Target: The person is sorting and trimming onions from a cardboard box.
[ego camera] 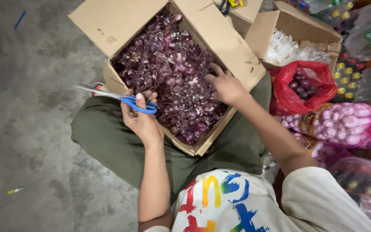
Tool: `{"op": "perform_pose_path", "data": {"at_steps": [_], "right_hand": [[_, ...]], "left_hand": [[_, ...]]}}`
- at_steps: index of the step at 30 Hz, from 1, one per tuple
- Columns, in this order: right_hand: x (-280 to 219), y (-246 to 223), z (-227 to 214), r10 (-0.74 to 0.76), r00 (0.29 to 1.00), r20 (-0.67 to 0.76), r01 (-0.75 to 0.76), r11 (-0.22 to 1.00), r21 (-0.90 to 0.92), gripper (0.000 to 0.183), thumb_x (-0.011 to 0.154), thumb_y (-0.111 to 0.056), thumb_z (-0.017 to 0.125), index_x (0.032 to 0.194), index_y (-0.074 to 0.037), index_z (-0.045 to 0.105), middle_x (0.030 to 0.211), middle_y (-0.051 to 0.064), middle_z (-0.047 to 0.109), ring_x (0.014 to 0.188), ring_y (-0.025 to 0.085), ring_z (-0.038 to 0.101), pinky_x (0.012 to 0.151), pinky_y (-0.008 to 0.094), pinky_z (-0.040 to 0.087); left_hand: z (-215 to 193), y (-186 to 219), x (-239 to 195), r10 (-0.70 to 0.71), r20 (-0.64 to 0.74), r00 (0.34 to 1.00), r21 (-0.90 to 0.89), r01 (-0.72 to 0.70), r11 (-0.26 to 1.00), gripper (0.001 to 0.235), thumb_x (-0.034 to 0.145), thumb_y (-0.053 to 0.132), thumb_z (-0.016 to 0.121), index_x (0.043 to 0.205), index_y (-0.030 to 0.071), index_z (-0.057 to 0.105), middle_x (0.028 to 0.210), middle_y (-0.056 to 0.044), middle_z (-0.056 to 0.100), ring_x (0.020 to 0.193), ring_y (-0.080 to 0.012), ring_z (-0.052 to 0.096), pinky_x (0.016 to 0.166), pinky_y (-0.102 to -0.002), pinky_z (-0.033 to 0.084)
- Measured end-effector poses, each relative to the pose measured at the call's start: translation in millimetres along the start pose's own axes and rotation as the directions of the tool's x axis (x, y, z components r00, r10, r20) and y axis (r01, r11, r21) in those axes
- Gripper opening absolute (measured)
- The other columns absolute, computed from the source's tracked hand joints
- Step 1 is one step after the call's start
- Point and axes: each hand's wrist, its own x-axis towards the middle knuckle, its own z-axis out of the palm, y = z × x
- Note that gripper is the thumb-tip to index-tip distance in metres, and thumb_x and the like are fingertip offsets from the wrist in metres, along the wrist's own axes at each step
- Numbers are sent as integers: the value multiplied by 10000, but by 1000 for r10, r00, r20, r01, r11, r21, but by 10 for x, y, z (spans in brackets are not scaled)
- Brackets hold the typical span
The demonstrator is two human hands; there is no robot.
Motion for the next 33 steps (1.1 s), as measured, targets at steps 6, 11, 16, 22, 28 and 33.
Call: {"op": "perform_pose_path", "data": {"at_steps": [6, 11, 16, 22, 28, 33], "right_hand": [[32, -349, 739, -220, 973, -75, 232, 933, 274, 267, 858, -40, 647, 1120, -28, 701, 1124, 165, 687, 1005, 317, 702, 899, 420, 593], [315, -566, 1394, -164, 986, 20, 159, 973, 170, 146, 878, -76, 606, 970, -26, 708, 1032, 171, 701, 956, 360, 706, 795, 466, 597], [342, -661, 1599, -131, 991, -21, 131, 990, 44, 121, 861, -83, 602, 935, -34, 684, 991, 168, 701, 937, 359, 714, 728, 472, 607], [280, -638, 1197, -100, 973, -208, 140, 972, 189, 386, 728, -42, 635, 1098, -101, 727, 1068, 147, 720, 907, 412, 679, 496, 460, 569], [12, -24, 536, 109, 978, -177, 106, 472, 875, 354, 923, -94, 750, 1272, -108, 690, 1220, 68, 743, 1113, 199, 713, 983, 335, 584], [-190, 175, 125, 308, 941, -138, 94, 155, 983, 447, 924, -126, 794, 1336, -29, 648, 1241, 45, 704, 1155, 130, 659, 975, 292, 547]], "left_hand": [[127, -68, -21, -56, 78, 995, 19, 55, 998, 340, 1040, 113, 651, 1332, -2, 520, 1022, -147, 715, 873, -223, 725, 758, -306, 588], [165, -165, 1, -28, 81, 996, 75, 22, 997, 342, 1034, 109, 654, 1327, 0, 515, 1007, -151, 716, 862, -223, 727, 759, -308, 594], [197, -235, -23, -49, 82, 995, 90, 42, 995, 354, 1021, 107, 648, 1326, -3, 508, 996, -151, 725, 841, -217, 730, 742, -304, 599], [178, -276, -7, -127, 206, 970, 286, 65, 956, 321, 1006, 84, 668, 1299, 17, 558, 969, -134, 735, 815, -158, 716, 713, -266, 576], [199, -350, -143, -154, 440, 885, 680, -215, 701, 433, 955, 73, 769, 1350, -5, 607, 986, -154, 584, 875, -172, 519, 739, -289, 484], [300, -321, -219, -198, 543, 816, 705, -315, 636, 521, 894, 119, 780, 1349, -8, 562, 1032, -108, 718, 938, -167, 664, 873, -323, 539]]}}
